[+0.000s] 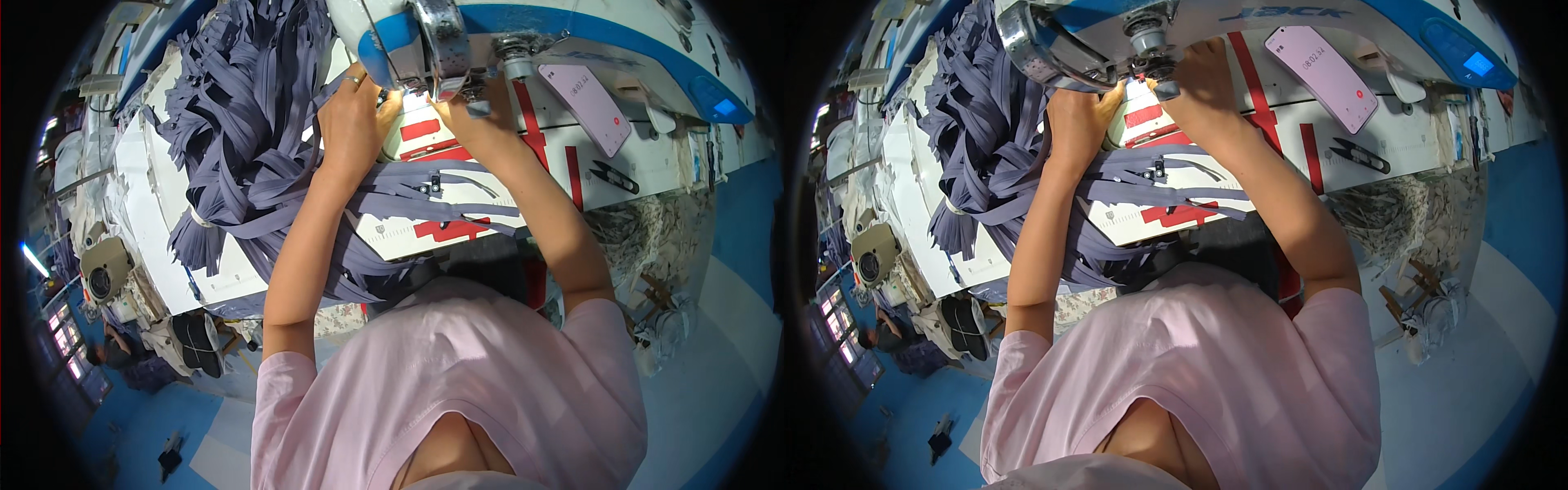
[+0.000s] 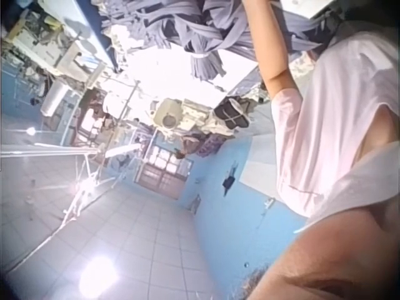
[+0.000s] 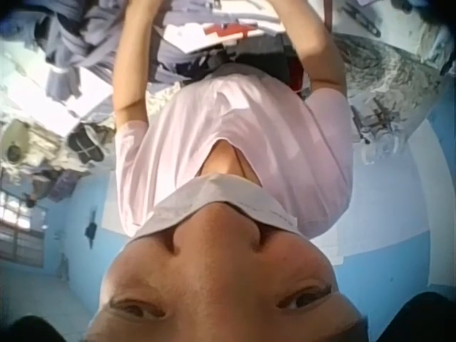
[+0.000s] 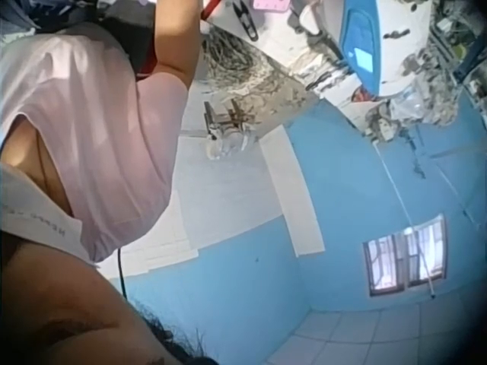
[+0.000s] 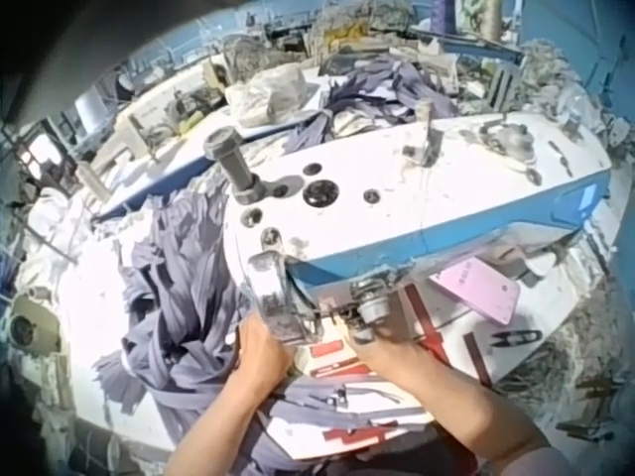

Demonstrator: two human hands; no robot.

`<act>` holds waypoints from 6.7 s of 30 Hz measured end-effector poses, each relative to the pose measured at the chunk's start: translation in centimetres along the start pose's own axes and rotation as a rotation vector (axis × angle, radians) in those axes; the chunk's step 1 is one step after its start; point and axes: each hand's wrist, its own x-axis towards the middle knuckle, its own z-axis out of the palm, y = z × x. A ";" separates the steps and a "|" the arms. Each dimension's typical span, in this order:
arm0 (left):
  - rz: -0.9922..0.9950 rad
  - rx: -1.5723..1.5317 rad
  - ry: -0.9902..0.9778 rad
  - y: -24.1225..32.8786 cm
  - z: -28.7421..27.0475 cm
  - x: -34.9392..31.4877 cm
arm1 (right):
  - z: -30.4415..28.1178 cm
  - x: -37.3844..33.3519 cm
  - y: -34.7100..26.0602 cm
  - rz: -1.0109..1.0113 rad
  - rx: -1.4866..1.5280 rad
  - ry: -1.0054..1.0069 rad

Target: Operating an industrial sewing machine to stitch grey fabric strips.

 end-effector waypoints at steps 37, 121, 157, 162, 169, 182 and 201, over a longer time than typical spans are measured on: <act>0.041 -0.134 -0.185 7.9 -3.7 -4.8 | -9.6 -7.0 -3.6 -0.066 -0.170 -0.189; -0.173 -0.099 0.107 0.7 0.2 -0.5 | -1.9 1.1 -1.8 0.557 -0.050 -0.648; -0.154 -0.080 0.033 -0.4 1.4 -0.2 | 2.4 -2.1 3.4 -0.109 -0.094 -0.148; -0.141 -0.078 0.044 -0.5 1.5 -0.3 | 2.3 -1.5 3.3 -0.158 -0.121 -0.103; -0.157 -0.106 0.043 -0.5 1.5 -0.2 | 0.9 -0.2 1.3 -0.122 -0.058 -0.038; -0.120 -0.102 0.020 0.0 1.3 0.0 | 1.8 -1.5 3.2 -0.151 -0.197 -0.104; -0.102 0.117 0.190 -4.0 -3.0 4.9 | -6.1 -4.3 -5.8 0.108 0.204 -0.440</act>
